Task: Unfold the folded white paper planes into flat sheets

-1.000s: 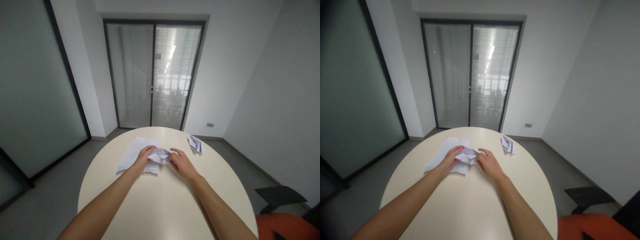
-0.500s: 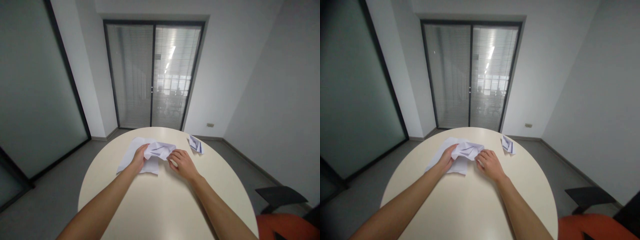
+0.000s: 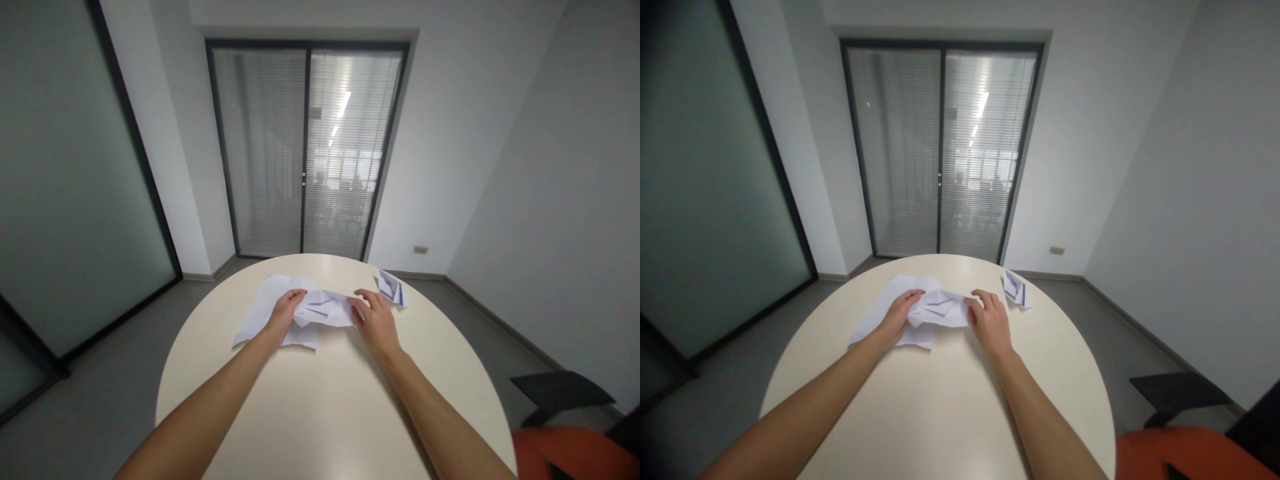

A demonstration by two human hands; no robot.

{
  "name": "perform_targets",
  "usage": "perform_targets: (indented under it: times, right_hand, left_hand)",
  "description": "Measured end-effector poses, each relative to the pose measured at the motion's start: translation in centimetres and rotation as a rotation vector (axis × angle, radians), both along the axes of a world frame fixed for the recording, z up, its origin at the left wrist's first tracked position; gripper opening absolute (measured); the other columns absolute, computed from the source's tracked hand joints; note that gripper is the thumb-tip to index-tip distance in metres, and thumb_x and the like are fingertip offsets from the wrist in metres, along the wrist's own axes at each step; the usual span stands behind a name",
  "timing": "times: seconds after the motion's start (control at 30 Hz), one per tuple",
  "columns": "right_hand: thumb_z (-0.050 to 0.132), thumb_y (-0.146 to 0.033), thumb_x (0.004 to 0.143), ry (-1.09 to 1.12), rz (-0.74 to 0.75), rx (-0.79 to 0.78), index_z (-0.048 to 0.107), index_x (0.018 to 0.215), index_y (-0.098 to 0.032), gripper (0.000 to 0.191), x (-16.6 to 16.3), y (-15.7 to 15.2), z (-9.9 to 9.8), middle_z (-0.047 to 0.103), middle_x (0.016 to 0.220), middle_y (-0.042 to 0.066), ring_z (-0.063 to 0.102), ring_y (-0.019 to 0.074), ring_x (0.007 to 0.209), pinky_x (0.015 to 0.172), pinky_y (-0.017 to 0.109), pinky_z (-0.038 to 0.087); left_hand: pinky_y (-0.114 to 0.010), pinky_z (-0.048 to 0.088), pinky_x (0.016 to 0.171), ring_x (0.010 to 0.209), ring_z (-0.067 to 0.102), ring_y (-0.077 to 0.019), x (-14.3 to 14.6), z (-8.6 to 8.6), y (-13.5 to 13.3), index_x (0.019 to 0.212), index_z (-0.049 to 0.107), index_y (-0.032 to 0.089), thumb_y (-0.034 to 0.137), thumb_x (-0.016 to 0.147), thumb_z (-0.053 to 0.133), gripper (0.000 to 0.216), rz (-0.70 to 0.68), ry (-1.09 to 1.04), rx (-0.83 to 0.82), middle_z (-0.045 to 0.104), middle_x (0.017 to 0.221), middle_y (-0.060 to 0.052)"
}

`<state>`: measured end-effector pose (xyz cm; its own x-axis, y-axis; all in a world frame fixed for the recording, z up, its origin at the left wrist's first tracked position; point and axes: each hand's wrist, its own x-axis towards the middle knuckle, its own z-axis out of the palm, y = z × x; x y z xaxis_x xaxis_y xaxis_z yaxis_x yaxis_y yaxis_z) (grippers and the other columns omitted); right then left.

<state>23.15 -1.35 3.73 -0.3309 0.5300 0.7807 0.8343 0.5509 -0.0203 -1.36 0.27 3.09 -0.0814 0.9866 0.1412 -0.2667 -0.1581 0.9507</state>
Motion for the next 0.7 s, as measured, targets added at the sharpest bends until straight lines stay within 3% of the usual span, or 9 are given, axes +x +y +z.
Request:
perform_targets:
  times: [0.1,0.2,0.3,0.37,0.5,0.7]
  right_hand:
    - [0.051,-0.019,0.096,0.029,0.054,-0.030,0.068,0.104,-0.025,0.020,0.2,0.1,0.1,0.068,0.110,0.009,0.058,0.0289,0.103,0.088,0.047,0.049]
    - [0.049,-0.024,0.098,0.102,0.160,-0.093,0.064,0.103,-0.025,0.016,0.3,0.2,0.0,0.069,0.115,0.009,0.059,0.0281,0.111,0.092,0.047,0.048]
    - [0.047,-0.031,0.100,0.277,0.219,-0.178,0.059,0.104,-0.025,0.015,0.0,0.4,-0.4,0.070,0.115,0.008,0.061,0.0271,0.114,0.096,0.046,0.047]
    - [0.045,-0.037,0.100,0.453,0.197,-0.261,0.056,0.103,-0.024,0.018,-0.3,0.4,-0.6,0.071,0.105,0.008,0.065,0.0263,0.104,0.087,0.042,0.050]
    - [0.047,-0.049,0.097,0.723,0.156,-0.371,0.054,0.101,-0.023,0.027,-0.5,0.5,-0.6,0.068,0.087,0.005,0.065,0.0231,0.080,0.058,0.030,0.045]
    - [0.053,-0.056,0.093,0.958,0.177,-0.378,0.052,0.102,-0.024,0.033,-0.2,1.0,-0.5,0.055,0.063,-0.004,0.050,0.0171,0.055,0.051,0.028,0.037]
  left_hand:
    - [-0.029,0.048,0.076,0.089,0.065,-0.0227,-0.1,-0.1,-0.1,0.091,0.073,0.018,0.040,0.068,0.075,0.032,-0.029,-0.007,-0.033,0.073,0.098,-0.007]
    - [-0.029,0.048,0.073,0.086,0.066,-0.0226,-0.3,-0.6,0.1,0.091,0.073,0.018,0.041,0.069,0.074,0.032,-0.052,0.013,-0.086,0.073,0.094,-0.006]
    - [-0.031,0.050,0.076,0.089,0.067,-0.0237,-0.5,-1.3,0.6,0.090,0.072,0.017,0.043,0.071,0.074,0.033,-0.052,0.070,-0.118,0.073,0.094,-0.008]
    - [-0.033,0.050,0.081,0.091,0.067,-0.0240,-0.5,-1.5,0.9,0.087,0.070,0.016,0.046,0.072,0.075,0.034,-0.055,0.101,-0.105,0.073,0.095,-0.011]
    - [-0.038,0.050,0.089,0.093,0.068,-0.0235,-0.3,-0.9,0.2,0.096,0.066,0.018,0.047,0.074,0.077,0.038,-0.078,0.196,0.059,0.072,0.100,-0.012]
    - [-0.040,0.044,0.102,0.112,0.062,-0.0286,-0.6,0.9,-2.7,0.117,0.068,0.025,0.035,0.072,0.080,0.048,-0.166,0.523,0.390,0.068,0.122,-0.010]
